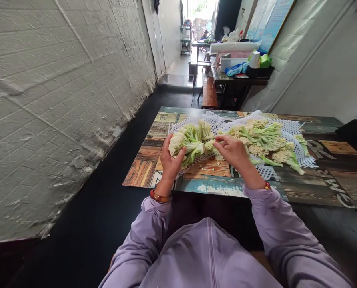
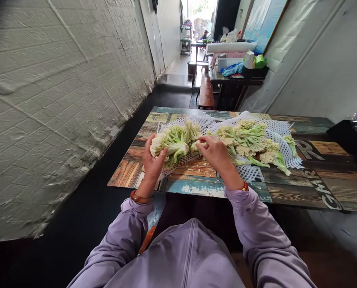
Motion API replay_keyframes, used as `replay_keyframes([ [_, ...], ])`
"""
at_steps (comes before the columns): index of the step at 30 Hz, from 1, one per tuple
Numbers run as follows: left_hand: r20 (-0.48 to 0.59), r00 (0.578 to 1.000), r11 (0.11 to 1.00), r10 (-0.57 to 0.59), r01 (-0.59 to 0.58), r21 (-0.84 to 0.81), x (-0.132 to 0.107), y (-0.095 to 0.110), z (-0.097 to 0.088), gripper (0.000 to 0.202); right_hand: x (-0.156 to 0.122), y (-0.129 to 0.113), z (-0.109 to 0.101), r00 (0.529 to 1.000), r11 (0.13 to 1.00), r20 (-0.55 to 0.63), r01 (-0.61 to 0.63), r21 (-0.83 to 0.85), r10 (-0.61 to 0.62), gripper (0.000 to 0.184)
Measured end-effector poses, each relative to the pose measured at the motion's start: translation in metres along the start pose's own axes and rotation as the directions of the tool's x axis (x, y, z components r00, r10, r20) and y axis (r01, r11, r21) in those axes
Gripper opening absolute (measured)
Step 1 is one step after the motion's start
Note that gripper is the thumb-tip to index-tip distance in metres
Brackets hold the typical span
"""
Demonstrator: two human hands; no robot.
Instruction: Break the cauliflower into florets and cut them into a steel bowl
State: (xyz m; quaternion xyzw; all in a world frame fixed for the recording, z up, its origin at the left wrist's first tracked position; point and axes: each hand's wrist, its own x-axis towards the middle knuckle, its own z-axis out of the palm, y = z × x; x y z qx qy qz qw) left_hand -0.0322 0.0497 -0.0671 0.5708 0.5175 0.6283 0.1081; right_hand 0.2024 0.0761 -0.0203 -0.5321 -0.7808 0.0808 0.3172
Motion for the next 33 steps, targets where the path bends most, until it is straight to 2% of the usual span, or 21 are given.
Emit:
replay_keyframes([
  [3,0.092,0.995,0.998,0.046,-0.05,0.031,0.01,0.007,0.008,0.07,0.008,-0.031,0.0,0.96,0.962,0.063,0.273,0.025,-0.274,0.034],
  [5,0.152,0.987,0.998,0.046,-0.054,0.043,0.017,0.01,0.011,0.077,0.015,-0.044,0.011,0.941,0.945,0.114,0.324,-0.047,-0.318,0.034],
  [8,0.218,0.975,0.999,0.029,-0.032,0.011,0.023,0.011,0.009,0.086,0.02,-0.047,0.032,0.956,0.959,0.122,0.277,-0.067,-0.268,0.028],
  [11,0.276,0.961,0.996,0.016,0.007,-0.083,0.022,0.01,0.001,0.094,0.023,-0.039,0.046,0.98,0.981,0.032,0.196,-0.009,-0.196,0.028],
  [15,0.273,0.961,0.998,0.051,-0.039,-0.047,0.019,0.02,-0.004,0.103,0.028,-0.037,0.044,0.988,0.998,-0.152,0.015,0.06,-0.006,0.028],
  [17,0.253,0.964,0.997,0.081,-0.078,-0.022,0.02,0.029,-0.002,0.102,0.028,-0.039,0.039,0.982,0.996,-0.183,-0.026,0.087,0.042,0.027],
  [21,0.22,0.971,0.995,0.091,-0.099,0.026,0.027,0.039,0.007,0.088,0.02,-0.038,0.039,0.986,0.988,-0.15,-0.044,0.148,0.066,0.029],
  [26,0.287,0.958,1.0,-0.018,0.013,0.019,0.029,0.034,0.022,0.05,0.017,-0.028,0.044,0.986,0.978,-0.148,-0.041,0.203,0.073,0.022],
  [29,0.257,0.966,1.0,-0.001,-0.007,0.03,0.026,0.033,0.033,0.04,0.023,-0.023,0.039,0.991,0.989,-0.102,-0.075,0.126,0.088,0.021],
  [33,0.211,0.975,0.995,0.07,-0.084,0.058,0.023,0.036,0.047,0.041,0.027,-0.018,0.032,0.992,0.994,-0.064,-0.109,-0.02,0.107,0.029],
])
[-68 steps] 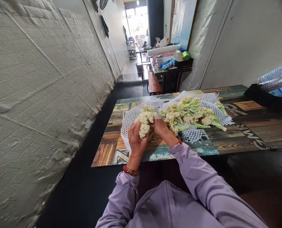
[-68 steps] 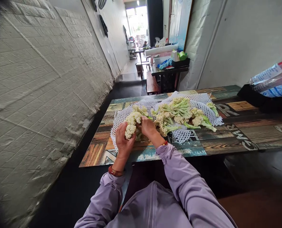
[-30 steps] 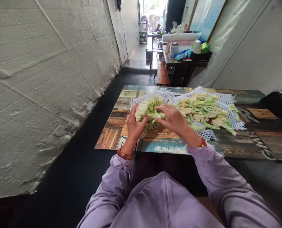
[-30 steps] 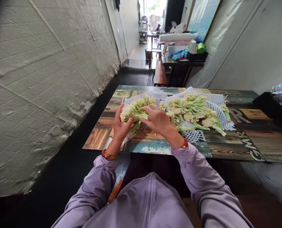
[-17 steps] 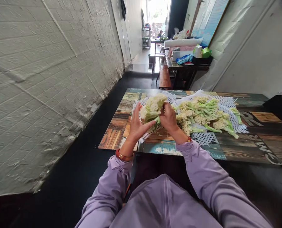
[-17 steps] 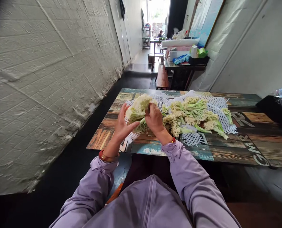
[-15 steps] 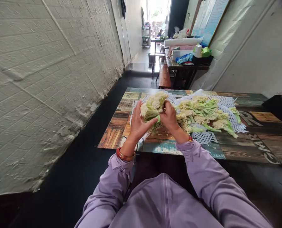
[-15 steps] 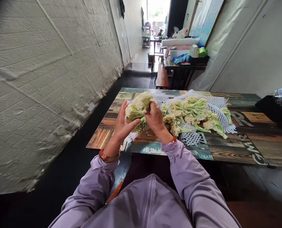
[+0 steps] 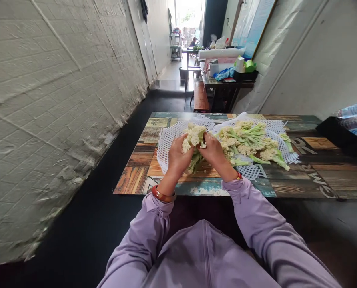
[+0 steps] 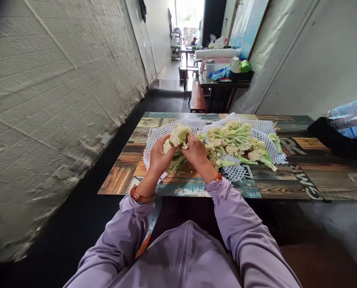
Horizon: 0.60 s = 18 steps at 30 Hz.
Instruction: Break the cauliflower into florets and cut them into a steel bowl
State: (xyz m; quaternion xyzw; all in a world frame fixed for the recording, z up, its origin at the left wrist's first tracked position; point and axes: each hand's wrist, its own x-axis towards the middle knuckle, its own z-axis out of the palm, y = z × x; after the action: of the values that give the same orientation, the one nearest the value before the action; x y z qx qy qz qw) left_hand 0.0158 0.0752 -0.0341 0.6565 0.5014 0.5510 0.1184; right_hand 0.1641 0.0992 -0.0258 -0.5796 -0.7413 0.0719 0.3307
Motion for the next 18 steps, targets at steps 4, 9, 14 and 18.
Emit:
replay_keyframes([
  [4,-0.01,1.0,1.0,0.025,-0.025,-0.003,-0.002,0.001,0.004,0.041,-0.003,0.004,0.007,0.995,0.996,-0.062,-0.082,0.042,0.084,0.035],
  [9,0.011,0.999,0.999,0.047,-0.046,-0.016,-0.009,0.004,0.005,0.042,0.001,0.017,0.024,0.951,0.909,-0.163,-0.187,0.371,0.263,0.029],
  [14,-0.032,0.999,0.999,0.021,-0.022,-0.043,-0.015,0.005,0.003,0.043,0.009,0.022,0.032,0.855,0.597,-0.017,-0.348,0.723,0.519,0.038],
  [18,-0.035,0.995,0.992,-0.095,0.092,-0.089,-0.011,0.0,0.001,0.043,0.008,0.012,0.031,0.825,0.301,0.031,-0.241,0.923,0.565,0.035],
])
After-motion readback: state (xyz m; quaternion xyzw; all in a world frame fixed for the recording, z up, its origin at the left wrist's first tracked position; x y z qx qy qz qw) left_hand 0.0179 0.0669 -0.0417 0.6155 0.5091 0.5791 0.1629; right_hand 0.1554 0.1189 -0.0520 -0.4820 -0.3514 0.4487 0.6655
